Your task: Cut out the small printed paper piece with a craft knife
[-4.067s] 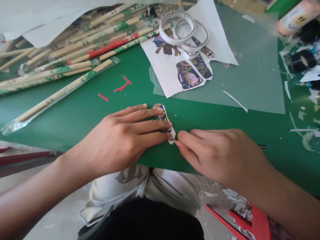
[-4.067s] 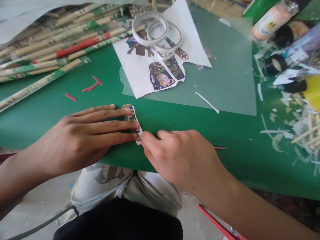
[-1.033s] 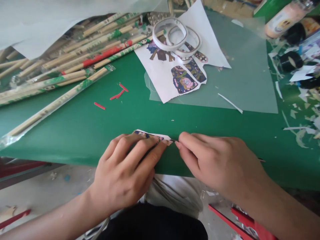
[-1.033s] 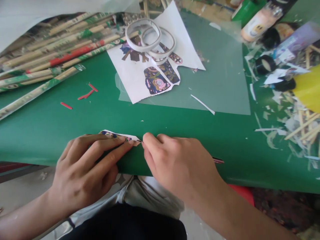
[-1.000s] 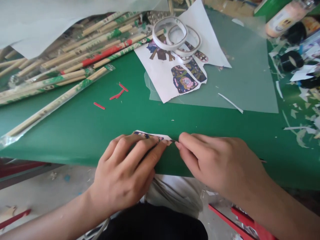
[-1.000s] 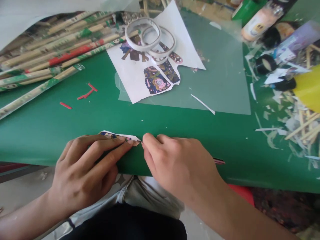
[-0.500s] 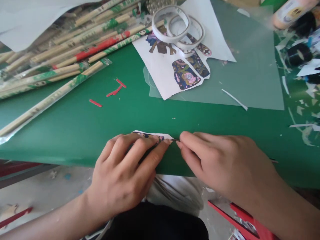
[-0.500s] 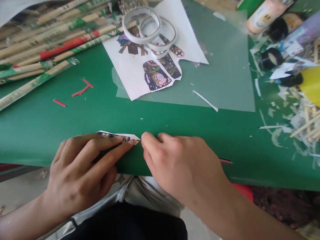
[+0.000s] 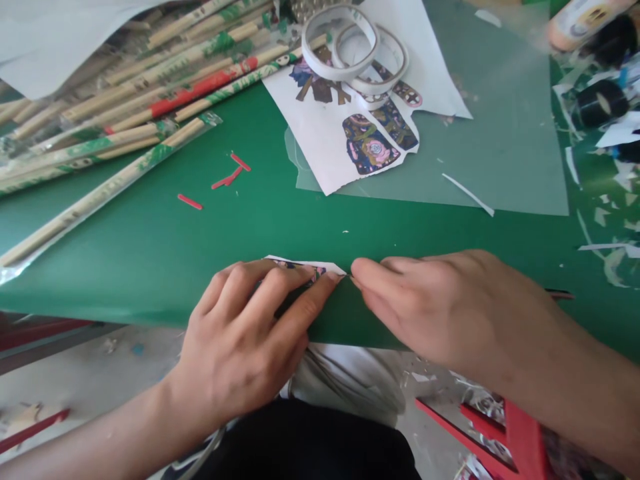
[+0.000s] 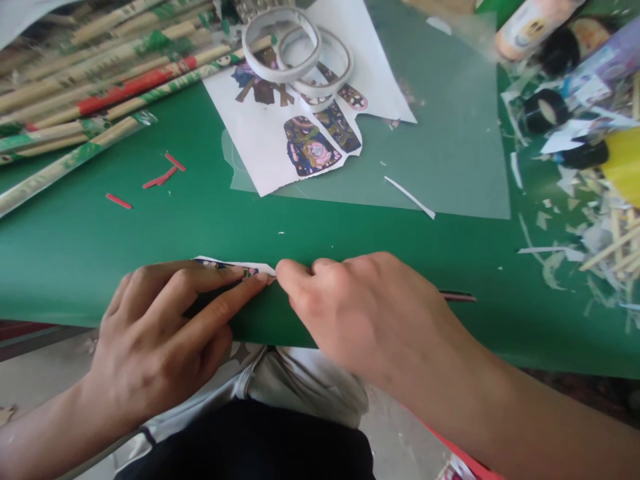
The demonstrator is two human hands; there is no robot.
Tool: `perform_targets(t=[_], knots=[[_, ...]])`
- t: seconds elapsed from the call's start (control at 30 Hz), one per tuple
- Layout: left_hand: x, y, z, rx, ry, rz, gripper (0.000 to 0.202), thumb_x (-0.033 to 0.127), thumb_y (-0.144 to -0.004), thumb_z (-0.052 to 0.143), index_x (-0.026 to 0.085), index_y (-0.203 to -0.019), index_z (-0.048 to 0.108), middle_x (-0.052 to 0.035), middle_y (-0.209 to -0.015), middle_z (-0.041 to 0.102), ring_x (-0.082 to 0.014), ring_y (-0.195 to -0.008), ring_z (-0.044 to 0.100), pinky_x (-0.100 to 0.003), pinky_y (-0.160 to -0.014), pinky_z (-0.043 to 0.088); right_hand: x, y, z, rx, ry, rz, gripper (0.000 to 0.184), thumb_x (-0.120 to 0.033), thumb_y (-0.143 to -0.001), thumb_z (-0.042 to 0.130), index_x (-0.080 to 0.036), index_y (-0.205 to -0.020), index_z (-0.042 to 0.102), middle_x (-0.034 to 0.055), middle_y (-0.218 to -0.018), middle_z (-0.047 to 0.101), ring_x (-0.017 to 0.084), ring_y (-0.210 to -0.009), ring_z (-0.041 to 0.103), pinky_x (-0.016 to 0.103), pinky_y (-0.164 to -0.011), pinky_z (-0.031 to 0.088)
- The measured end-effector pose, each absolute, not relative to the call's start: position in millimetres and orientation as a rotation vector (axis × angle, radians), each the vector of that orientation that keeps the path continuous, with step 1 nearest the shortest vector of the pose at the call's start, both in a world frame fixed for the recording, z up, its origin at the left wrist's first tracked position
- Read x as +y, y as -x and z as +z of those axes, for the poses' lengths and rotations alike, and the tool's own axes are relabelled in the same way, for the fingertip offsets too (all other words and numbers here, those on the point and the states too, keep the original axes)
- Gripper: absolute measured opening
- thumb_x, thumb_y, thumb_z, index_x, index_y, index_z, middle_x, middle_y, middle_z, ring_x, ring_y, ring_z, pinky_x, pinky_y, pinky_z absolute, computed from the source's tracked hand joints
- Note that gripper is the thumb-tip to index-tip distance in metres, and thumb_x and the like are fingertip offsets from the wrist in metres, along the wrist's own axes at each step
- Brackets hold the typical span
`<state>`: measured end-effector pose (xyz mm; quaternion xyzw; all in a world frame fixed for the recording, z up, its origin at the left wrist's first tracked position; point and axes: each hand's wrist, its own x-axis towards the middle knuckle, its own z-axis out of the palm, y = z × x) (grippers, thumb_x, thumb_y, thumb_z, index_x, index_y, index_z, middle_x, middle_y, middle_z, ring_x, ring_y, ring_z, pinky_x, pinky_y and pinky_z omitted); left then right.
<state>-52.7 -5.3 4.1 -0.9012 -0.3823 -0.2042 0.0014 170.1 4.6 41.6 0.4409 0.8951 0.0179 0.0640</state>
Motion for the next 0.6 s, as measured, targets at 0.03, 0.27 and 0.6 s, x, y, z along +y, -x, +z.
perform_targets(t=[0.03, 0.27, 0.6], knots=[[-5, 52, 5, -1.209, 2.834, -0.635, 0.037, 0.016, -0.090, 0.051, 0.023, -0.124, 0.063, -0.0052, -0.105, 0.074, -0.0257, -0.091, 0.067, -0.042, -0.068, 0.055, 4, -170, 41, 2.704, -1.335, 0.049, 0.016, -0.012, -0.081, 0.051, -0.024, -0.074, 0.043, -0.0068, -0.049, 0.037, 0.013, -0.034, 0.038, 0.031, -0.048, 0.006], [-4, 54, 6, -1.157, 2.852, -0.634, 0.036, 0.016, -0.091, 0.054, 0.024, -0.124, 0.064, -0.0048, -0.107, 0.074, -0.0252, -0.097, 0.069, -0.041, -0.076, 0.059, 3, -178, 40, 2.776, -1.365, 0.061, 0.018, -0.014, -0.084, 0.049, -0.024, -0.070, 0.044, -0.0065, -0.048, 0.036, 0.013, -0.034, 0.037, 0.029, -0.045, 0.009], [48, 68, 20, -0.760, 3.205, -0.551, 0.030, 0.017, -0.096, 0.048, 0.030, -0.112, 0.069, 0.0022, -0.127, 0.068, -0.0245, -0.121, 0.060, -0.045, -0.096, 0.052, 13, -184, 39, 2.926, -1.330, -0.047, 0.030, -0.025, -0.097, 0.045, -0.022, -0.068, 0.050, -0.0050, -0.055, 0.042, 0.010, -0.046, 0.041, 0.028, -0.046, 0.018]])
